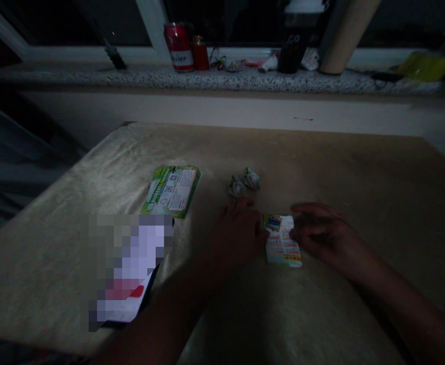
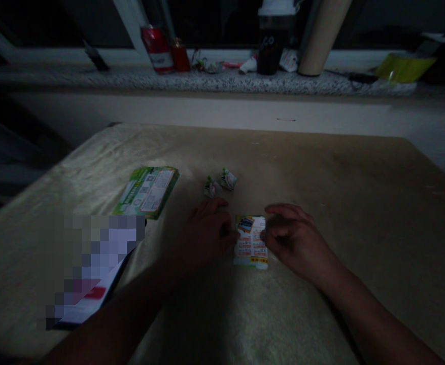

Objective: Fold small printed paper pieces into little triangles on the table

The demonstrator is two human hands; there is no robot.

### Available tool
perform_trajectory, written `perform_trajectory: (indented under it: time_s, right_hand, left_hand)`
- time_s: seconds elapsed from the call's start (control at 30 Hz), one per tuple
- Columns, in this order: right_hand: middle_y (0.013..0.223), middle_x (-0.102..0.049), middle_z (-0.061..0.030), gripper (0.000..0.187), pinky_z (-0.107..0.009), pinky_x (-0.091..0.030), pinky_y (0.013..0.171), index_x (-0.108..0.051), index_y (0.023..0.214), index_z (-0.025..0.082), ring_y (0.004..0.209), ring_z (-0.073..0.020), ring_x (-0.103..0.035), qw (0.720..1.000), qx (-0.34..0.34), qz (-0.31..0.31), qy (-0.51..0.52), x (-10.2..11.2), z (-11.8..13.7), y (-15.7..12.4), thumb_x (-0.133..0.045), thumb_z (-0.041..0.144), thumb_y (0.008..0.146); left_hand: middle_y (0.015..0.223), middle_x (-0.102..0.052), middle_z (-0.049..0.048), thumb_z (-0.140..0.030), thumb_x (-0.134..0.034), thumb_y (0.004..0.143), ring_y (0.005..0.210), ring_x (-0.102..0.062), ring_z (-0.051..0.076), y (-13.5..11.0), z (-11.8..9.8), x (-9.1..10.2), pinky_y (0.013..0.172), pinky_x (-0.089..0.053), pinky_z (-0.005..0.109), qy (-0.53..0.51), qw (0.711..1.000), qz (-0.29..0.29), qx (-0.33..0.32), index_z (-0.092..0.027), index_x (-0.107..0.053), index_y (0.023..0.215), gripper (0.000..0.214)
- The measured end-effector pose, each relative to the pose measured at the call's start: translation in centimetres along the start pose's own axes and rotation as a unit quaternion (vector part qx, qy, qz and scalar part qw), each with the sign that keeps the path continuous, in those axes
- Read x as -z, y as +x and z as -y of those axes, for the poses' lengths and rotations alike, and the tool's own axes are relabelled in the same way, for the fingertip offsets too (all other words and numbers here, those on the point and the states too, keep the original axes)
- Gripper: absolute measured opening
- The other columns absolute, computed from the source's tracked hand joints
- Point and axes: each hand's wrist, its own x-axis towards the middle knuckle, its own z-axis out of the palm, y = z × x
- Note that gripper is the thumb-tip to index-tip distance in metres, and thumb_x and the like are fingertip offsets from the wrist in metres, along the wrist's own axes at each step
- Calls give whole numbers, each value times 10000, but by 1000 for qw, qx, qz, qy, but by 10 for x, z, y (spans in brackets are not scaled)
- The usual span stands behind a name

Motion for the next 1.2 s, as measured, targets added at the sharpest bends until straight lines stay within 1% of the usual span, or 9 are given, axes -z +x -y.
perform_trajectory:
  time_s: [0.1, 0.27, 0.3, 0.4, 0.53, 0.67, 0.8, 1.0, 1.2]
  right_hand:
    - [1253, -722, -90, 226, -563, -544, 968, -841, 832, 294, 1180, -308, -663, 1000, 16, 7, -7, 3, 0, 0, -647, 270, 946]
    - [1206, -741, -100, 249, -562, -547, 938, -796, 692, 262, 1146, -327, -677, 999, 20, -3, -24, 14, -8, 0, -672, 275, 908]
    - [1213, -738, -105, 247, -573, -541, 942, -797, 696, 260, 1133, -333, -683, 999, 22, -9, -22, 16, -10, 0, -671, 283, 907]
    - [1172, -747, -101, 196, -508, -577, 902, -816, 785, 262, 1103, -313, -702, 999, 23, -35, 9, 16, -11, 3, -679, 311, 917]
    - [1168, -735, -96, 117, -468, -579, 903, -819, 864, 264, 1093, -288, -694, 996, 57, -57, 28, 7, -10, 6, -718, 293, 913]
    - [1182, -726, -92, 100, -491, -557, 923, -824, 889, 282, 1109, -298, -674, 995, 90, -43, 18, 1, -11, 6, -729, 267, 916]
    - [1170, -726, -76, 101, -511, -537, 937, -822, 876, 300, 1123, -308, -659, 996, 89, -29, 4, 1, -14, 7, -736, 260, 912]
    - [1182, -728, -78, 84, -510, -532, 955, -803, 887, 281, 1155, -311, -654, 993, 113, -5, -20, 0, -16, 8, -728, 268, 921]
    - [1248, -715, -77, 78, -531, -543, 959, -822, 907, 305, 1161, -316, -662, 994, 107, -10, -23, -2, -23, 5, -747, 280, 904]
  left_hand:
    - [1412, -573, 116, -338, -732, 874, 1338, -520, 331, 0, 1, -1, 1117, -413, 556, 2, 1000, -2, -1, -205, -657, 813, 164]
    - [1401, -585, 117, -353, -722, 887, 1331, -527, 326, 0, 0, -1, 1126, -406, 553, 6, 1000, -8, -2, -203, -666, 829, 170]
    - [1407, -584, 121, -349, -721, 887, 1340, -522, 327, 0, -1, 0, 1132, -399, 552, 5, 1000, -4, -2, -200, -671, 835, 165]
    - [1416, -585, 128, -339, -713, 889, 1350, -518, 329, 1, -3, 2, 1136, -393, 550, 6, 1000, 4, 7, -194, -677, 828, 162]
    - [1422, -579, 117, -332, -703, 893, 1349, -519, 325, 1, -4, 3, 1137, -393, 537, 3, 1000, 11, 14, -195, -671, 808, 164]
    - [1412, -583, 118, -330, -712, 885, 1343, -523, 320, 1, -2, 0, 1125, -401, 533, 1, 1000, -1, 5, -198, -677, 821, 150]
    - [1396, -596, 125, -330, -717, 885, 1341, -528, 324, 0, 0, -2, 1111, -409, 547, 6, 1000, -9, 3, -197, -690, 820, 151]
    - [1396, -598, 127, -313, -718, 889, 1336, -535, 324, 0, -3, 1, 1128, -398, 546, 8, 1000, -1, 6, -198, -699, 827, 132]
    - [1421, -574, 119, -340, -707, 900, 1354, -514, 332, 0, -1, -1, 1131, -392, 557, 4, 1000, 0, 2, -199, -692, 816, 165]
